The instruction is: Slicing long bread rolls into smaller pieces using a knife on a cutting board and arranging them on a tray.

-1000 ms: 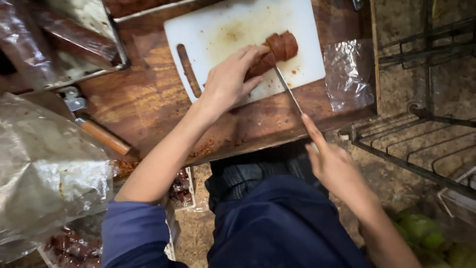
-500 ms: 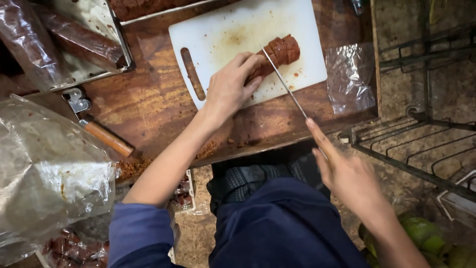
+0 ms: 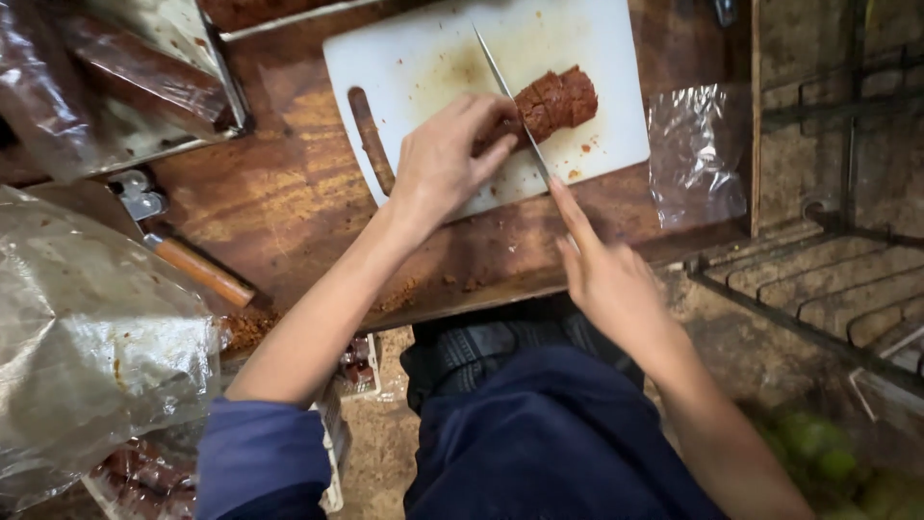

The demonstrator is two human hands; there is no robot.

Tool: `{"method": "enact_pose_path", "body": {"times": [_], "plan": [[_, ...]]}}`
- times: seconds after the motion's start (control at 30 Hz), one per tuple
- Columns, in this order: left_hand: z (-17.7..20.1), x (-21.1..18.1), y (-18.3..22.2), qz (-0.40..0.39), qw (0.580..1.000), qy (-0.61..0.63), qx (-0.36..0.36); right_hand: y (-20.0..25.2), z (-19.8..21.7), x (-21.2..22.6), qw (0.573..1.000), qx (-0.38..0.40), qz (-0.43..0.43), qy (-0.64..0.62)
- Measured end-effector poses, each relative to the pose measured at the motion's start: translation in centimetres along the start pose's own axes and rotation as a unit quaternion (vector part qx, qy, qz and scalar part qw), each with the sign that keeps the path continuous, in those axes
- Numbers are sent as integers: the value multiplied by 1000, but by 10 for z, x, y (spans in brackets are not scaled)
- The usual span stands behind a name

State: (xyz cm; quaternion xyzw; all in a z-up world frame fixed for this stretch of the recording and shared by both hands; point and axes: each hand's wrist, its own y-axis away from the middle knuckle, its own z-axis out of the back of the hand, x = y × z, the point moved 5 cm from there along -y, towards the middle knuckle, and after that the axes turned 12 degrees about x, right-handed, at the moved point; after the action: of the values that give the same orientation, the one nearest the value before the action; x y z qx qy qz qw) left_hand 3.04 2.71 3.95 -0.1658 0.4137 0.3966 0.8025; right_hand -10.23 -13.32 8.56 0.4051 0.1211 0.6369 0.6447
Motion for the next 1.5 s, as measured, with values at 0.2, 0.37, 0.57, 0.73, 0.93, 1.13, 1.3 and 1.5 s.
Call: {"method": "enact_pose_path", "body": {"times": [0.2,0.37,0.57,0.73,0.93,1.13,1.3,1.5], "plan": [[-5,6,-1,-33,999,-38,-13,64,-39,-39,996,48,-78,-11],[2,3,12,14,996,-39,74,56,-30,-36,997,42,-68,-6],[-10,21,21,-58,995,-83,8,88,-5,-16,997,-23,-32,68],[-3,14,22,-59,995,-72,-21,76,-7,-8,991,-50,-11,123],[-12,27,21,-77,994,-73,-37,78,-10,-6,984,107,-121,78],[-9,25,19,-109,991,-74,-31,-17,-4,28,998,-14,57,2],[-23,53,17,51,998,-28,-20,26,-10,25,998,12,-62,11],[-8,26,17,-70,992,-65,-84,49,-39,-14,995,39,-90,-32]]}}
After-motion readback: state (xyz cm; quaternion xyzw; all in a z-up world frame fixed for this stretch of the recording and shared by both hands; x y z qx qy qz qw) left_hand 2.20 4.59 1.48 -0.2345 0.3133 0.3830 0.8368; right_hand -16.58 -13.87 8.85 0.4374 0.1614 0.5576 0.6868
